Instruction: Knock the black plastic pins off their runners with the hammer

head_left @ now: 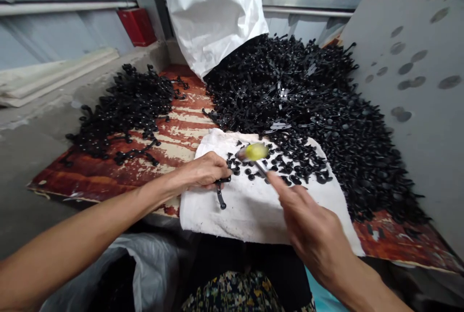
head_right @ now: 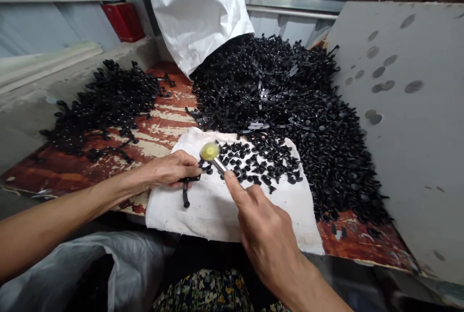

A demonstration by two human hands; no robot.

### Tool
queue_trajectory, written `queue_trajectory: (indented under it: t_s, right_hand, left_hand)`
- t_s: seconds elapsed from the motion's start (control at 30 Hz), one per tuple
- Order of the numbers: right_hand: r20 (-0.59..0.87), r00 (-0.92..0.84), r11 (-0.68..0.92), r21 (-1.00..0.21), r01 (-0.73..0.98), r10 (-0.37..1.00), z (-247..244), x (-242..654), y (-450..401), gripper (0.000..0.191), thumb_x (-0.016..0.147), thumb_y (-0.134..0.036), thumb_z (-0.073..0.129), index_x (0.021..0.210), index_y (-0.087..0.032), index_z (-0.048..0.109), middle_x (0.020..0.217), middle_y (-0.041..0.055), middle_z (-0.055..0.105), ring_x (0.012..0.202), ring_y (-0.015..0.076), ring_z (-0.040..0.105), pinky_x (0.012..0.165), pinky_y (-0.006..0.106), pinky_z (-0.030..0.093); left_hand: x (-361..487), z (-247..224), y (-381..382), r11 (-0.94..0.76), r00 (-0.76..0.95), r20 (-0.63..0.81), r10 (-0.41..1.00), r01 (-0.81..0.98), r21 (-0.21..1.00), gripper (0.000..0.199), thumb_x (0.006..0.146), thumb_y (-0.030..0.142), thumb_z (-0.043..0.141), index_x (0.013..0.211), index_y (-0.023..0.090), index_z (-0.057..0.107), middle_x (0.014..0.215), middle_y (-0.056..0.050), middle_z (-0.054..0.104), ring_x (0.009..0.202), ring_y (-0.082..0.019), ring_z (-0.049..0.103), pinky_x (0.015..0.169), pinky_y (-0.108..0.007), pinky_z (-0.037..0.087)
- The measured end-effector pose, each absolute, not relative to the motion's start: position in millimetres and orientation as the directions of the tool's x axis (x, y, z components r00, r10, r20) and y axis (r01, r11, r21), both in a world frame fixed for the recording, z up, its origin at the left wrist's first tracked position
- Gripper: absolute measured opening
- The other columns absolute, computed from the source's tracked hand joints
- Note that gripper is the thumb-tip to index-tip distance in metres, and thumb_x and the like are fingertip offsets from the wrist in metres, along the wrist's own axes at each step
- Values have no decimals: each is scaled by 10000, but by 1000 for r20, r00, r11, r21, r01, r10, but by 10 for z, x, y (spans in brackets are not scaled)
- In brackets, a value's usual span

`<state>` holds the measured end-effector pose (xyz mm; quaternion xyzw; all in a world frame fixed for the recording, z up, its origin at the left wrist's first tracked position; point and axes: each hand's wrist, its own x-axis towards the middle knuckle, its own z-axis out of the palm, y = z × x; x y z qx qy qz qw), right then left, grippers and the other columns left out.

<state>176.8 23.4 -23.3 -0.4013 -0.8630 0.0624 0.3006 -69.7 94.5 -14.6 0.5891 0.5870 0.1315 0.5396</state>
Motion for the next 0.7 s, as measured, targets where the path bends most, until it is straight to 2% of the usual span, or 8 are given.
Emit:
queue_trajectory:
  t_s: [0.07,0.2,0.3,0.37,0.43,0.57,0.63,0.7]
  right_hand:
    - [415,-538,671,-316,671,734,-244,1770,230,694,872,-7,370,1506,-287,340,734,2,559,487,129,531,435,217,435]
    - [483,-450,649,-414,638,751,-289,1768,208,710,891,-21,376,1539,-290,267,798,23,594,570,137,576,507,223,481]
    - [376,-495,620,-411,669,783,-294,1755,203,655,866,-32,374,1468,-285,427,798,26,622,543,137,576,494,234,481]
    - [363,-451,579,-494,649,815,-254,1734,213,567,902,-76,370,1432,-248,476,814,35,643,587,145,600,542,249,503]
    - [370,-329,495,-640,588,869,-189,1701,238,464,947,-167,403,1402,-197,490,831,41,657,657,151,619,618,262,520]
    - [169,-229,254,-873,417,958,-105,1613,323,222,875,-331,561,1014,-183,650,769,13,637,663,148,582,606,251,488]
    - [34,-269,124,-936,328,963,-118,1569,351,160,802,-345,611,833,-187,623,688,-15,582,588,125,519,523,233,438]
    - [-75,-299,0,-970,245,951,-144,1532,353,159,762,-346,623,761,-193,579,589,-55,494,483,91,420,427,212,353]
  left_hand:
    - [-702,-175,942,284,264,-486,833,550,785,252,778,288,571,560,165,535,395,18,489,285,-61,339,308,-186,178]
    - [-717,-218,950,265,293,-482,825,553,790,288,803,327,553,564,166,533,399,15,492,289,-65,335,310,-188,183]
    - [-729,-189,949,269,262,-494,829,587,763,265,806,323,547,592,166,537,422,13,514,299,-68,351,317,-190,193]
    - [-723,-135,917,238,263,-486,834,624,745,285,823,338,528,599,163,545,402,27,478,310,-68,347,328,-188,198]
    - [-688,-71,849,174,318,-459,829,633,754,306,840,356,509,611,157,551,425,29,482,342,-65,361,350,-182,221]
    - [-523,17,642,56,543,-422,726,565,823,237,840,321,484,678,159,547,574,19,565,429,-69,414,396,-184,273]
    - [-421,49,548,-47,647,-370,667,532,845,207,835,267,463,664,167,525,573,30,536,462,-75,423,434,-190,292]
    - [-342,81,481,-166,676,-309,669,541,825,212,828,223,460,626,172,499,547,37,490,483,-80,417,470,-201,291]
